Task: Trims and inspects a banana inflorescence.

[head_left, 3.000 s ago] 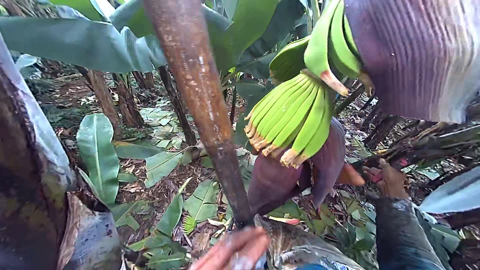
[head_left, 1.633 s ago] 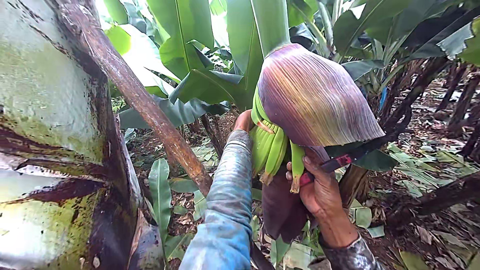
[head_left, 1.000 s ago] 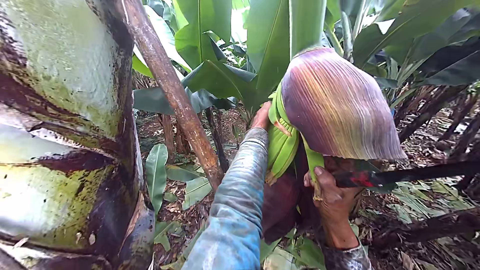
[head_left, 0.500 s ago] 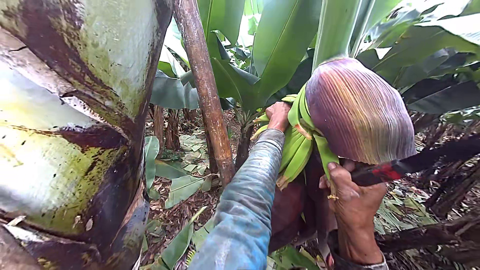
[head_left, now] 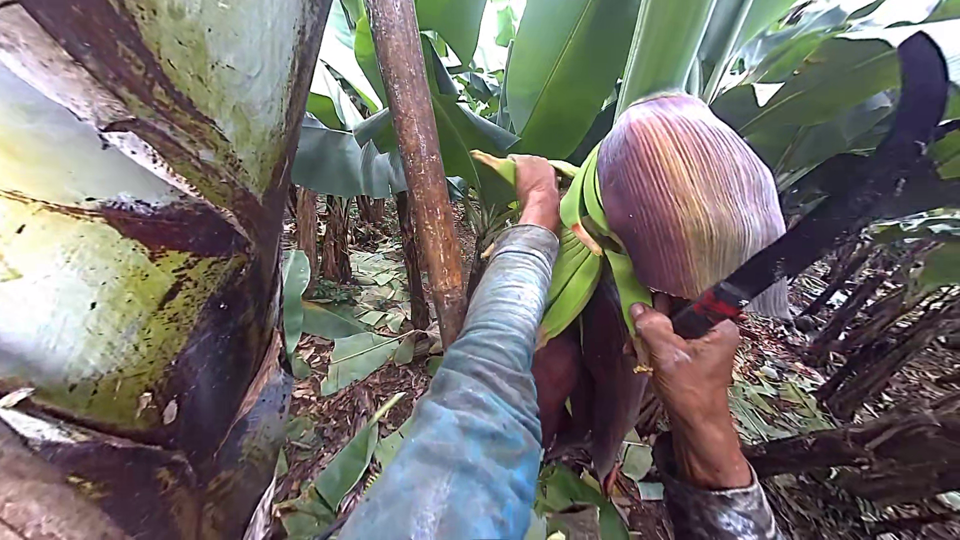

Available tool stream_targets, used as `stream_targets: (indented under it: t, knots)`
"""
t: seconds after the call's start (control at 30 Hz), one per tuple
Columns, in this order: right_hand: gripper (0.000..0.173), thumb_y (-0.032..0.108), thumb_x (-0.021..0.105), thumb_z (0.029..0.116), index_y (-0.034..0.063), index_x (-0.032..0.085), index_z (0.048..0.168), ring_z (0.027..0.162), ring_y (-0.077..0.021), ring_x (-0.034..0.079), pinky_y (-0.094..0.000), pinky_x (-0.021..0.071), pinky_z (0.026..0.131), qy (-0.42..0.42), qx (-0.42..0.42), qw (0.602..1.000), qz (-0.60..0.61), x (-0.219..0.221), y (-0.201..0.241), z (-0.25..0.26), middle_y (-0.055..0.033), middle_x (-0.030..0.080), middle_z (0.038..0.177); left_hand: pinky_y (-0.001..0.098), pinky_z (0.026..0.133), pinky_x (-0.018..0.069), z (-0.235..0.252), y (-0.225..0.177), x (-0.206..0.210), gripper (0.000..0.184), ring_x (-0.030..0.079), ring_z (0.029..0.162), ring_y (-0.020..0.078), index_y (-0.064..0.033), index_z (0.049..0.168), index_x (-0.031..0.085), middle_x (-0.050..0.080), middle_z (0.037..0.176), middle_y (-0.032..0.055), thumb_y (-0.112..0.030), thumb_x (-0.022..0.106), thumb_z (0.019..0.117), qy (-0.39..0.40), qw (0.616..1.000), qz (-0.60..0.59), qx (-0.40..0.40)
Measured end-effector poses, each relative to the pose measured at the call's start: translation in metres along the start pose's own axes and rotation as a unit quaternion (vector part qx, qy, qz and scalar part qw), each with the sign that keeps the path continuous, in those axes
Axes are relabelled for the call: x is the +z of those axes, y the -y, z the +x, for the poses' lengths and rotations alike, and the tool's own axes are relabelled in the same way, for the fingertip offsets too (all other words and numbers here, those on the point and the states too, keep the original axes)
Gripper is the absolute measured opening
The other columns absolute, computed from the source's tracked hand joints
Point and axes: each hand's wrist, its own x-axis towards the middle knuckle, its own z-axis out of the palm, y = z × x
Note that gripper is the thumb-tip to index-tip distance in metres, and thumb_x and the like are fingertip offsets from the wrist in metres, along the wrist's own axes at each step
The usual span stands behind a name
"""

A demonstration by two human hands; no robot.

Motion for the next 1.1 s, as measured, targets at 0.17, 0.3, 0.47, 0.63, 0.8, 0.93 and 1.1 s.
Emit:
stream_targets:
  t: [0.17,0.3,0.47,0.63,0.8,0.93,1.1]
  knots:
    - [0.012,0.007,0.068,0.0863,0.0147,0.058,0.086,0.047,-0.0080,0.057,-0.0266,0.0544,0.042,0.009,-0.002,0.999,0.047,-0.006,-0.011,0.002,0.0076,0.059,0.064,0.0542,0.096,0.0400,0.013,0.019,-0.011,0.031,0.061,0.111,0.0337,0.0013,0.113,0.068,0.069,0.113,0.0181,-0.019,0.051,0.0974,-0.016,0.986,0.165,-0.006]
    - [0.011,0.009,0.068,0.0866,0.0147,0.058,0.088,0.044,-0.0090,0.056,-0.0275,0.0534,0.040,0.007,0.001,0.998,0.060,-0.007,-0.013,0.006,0.0070,0.059,0.061,0.0679,0.103,0.0415,0.014,0.028,-0.020,0.067,0.049,0.136,0.0394,-0.0245,0.150,0.052,0.057,0.145,0.0152,-0.030,0.071,0.0871,0.037,0.980,-0.138,0.136]
    - [0.013,0.010,0.068,0.0869,0.0153,0.057,0.090,0.046,-0.0104,0.057,-0.0291,0.0548,0.041,0.000,0.002,0.998,0.061,-0.018,-0.018,0.006,0.0066,0.059,0.064,0.0569,0.092,0.0529,-0.001,0.012,-0.034,0.023,0.066,0.115,0.0329,-0.0082,0.111,0.071,0.070,0.117,0.0138,-0.019,0.052,0.1028,0.016,0.955,-0.135,0.264]
    - [0.016,0.008,0.069,0.0857,0.0139,0.056,0.095,0.047,-0.0106,0.059,-0.0288,0.0560,0.042,-0.001,0.007,0.997,0.080,-0.026,-0.020,0.001,0.0062,0.061,0.067,0.0525,0.091,0.0536,-0.023,0.000,-0.046,0.026,0.067,0.113,0.0347,-0.0040,0.116,0.069,0.070,0.119,0.0156,-0.009,0.046,0.1047,-0.053,0.965,-0.026,0.256]
    - [0.014,0.012,0.071,0.0887,0.0159,0.058,0.091,0.049,-0.0118,0.059,-0.0300,0.0574,0.045,-0.001,-0.032,0.991,0.127,-0.026,-0.030,0.001,0.0050,0.060,0.069,0.0574,0.091,0.0529,-0.010,0.009,-0.066,0.017,0.064,0.116,0.0345,-0.0055,0.106,0.070,0.068,0.118,0.0143,-0.015,0.063,0.0933,0.024,0.961,0.005,0.275]
    - [0.011,0.016,0.071,0.0885,0.0169,0.060,0.088,0.050,-0.0096,0.060,-0.0287,0.0578,0.048,0.013,-0.055,0.989,0.137,-0.021,-0.042,-0.007,0.0067,0.060,0.068,0.0485,0.106,0.0485,-0.017,0.023,-0.047,0.032,0.064,0.122,0.0294,-0.0057,0.131,0.062,0.068,0.127,0.0157,-0.015,0.060,0.0999,0.040,0.923,-0.181,0.337]
    - [0.008,0.022,0.072,0.0878,0.0207,0.065,0.085,0.053,-0.0079,0.062,-0.0263,0.0587,0.049,0.010,-0.062,0.986,0.156,-0.019,-0.055,-0.015,0.0073,0.064,0.073,0.0533,0.099,0.0512,-0.017,0.031,-0.047,0.024,0.068,0.111,0.0316,-0.0060,0.117,0.071,0.072,0.115,0.0164,-0.019,0.058,0.1014,0.050,0.914,-0.202,0.349]
